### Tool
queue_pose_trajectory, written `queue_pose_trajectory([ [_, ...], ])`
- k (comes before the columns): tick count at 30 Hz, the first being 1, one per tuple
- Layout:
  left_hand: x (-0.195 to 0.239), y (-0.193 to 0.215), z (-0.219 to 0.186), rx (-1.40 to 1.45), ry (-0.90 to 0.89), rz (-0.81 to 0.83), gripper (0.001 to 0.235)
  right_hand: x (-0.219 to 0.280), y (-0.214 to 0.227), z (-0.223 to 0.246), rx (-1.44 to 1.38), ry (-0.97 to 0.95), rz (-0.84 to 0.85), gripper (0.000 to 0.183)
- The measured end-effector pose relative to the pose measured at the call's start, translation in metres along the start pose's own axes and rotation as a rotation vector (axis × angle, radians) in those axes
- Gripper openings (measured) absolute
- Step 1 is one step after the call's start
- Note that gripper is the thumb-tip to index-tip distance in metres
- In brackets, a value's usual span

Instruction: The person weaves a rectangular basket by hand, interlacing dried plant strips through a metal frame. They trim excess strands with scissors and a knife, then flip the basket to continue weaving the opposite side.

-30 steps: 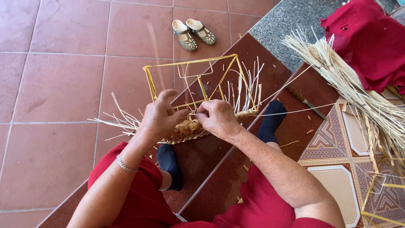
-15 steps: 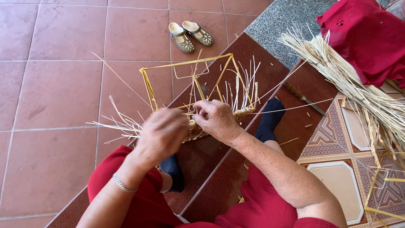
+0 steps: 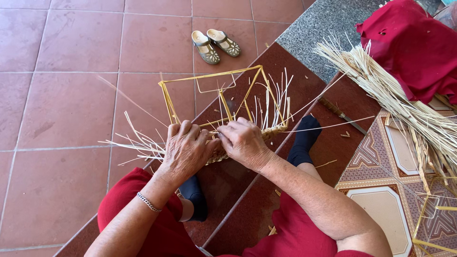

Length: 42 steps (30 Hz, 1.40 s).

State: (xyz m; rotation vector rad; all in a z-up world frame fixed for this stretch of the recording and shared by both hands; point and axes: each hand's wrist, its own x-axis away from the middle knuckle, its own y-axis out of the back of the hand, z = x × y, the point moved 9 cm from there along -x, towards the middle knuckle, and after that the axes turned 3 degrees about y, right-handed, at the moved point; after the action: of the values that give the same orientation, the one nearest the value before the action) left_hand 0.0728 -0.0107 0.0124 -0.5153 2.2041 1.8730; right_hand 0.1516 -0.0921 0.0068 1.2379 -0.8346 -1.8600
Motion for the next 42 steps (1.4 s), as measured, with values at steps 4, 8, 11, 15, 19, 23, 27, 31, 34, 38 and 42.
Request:
queue_pose_trajectory([
  [4,-0.002,0.010,-0.008,0.055,-0.038,-0.105,0.030,0.000,-0.009,-0.001,0.060,0.022,0.044,0.010],
  [8,-0.003,0.016,-0.011,0.217,-0.025,-0.105,0.044,-0.001,-0.001,0.002,0.001,0.038,0.027,0.010],
  [11,-0.005,0.020,-0.014,0.207,-0.046,-0.098,0.043,0.001,0.024,-0.010,-0.302,-0.010,-0.058,0.008],
  [15,-0.002,0.024,-0.015,0.240,-0.059,-0.106,0.035,0.024,0.077,-0.054,-0.448,-0.195,-0.218,0.010],
  [19,-0.006,0.026,-0.018,0.215,-0.063,-0.108,0.032,0.074,0.085,-0.101,-0.583,-0.642,-0.035,0.018],
  [23,-0.007,0.029,-0.024,0.161,-0.049,-0.112,0.030,0.100,0.069,-0.109,-0.452,-0.733,0.190,0.016],
  [27,-0.005,0.031,-0.038,0.048,-0.109,-0.125,0.036,0.091,0.069,-0.099,-0.416,-0.551,0.058,0.018],
  [31,-0.010,0.019,-0.051,0.146,-0.166,-0.085,0.038,0.079,0.062,-0.092,-0.277,-0.543,0.037,0.015],
  [34,-0.010,0.008,-0.054,0.180,-0.176,-0.046,0.043,0.060,0.075,-0.067,-0.276,-0.297,-0.153,0.014],
  [38,-0.007,0.001,-0.051,0.237,-0.177,-0.044,0.043,0.043,0.067,-0.071,-0.321,-0.278,-0.162,0.007],
  [42,-0.007,-0.003,-0.053,0.280,-0.217,-0.042,0.041,0.031,0.034,-0.079,-0.487,-0.439,-0.021,0.002],
])
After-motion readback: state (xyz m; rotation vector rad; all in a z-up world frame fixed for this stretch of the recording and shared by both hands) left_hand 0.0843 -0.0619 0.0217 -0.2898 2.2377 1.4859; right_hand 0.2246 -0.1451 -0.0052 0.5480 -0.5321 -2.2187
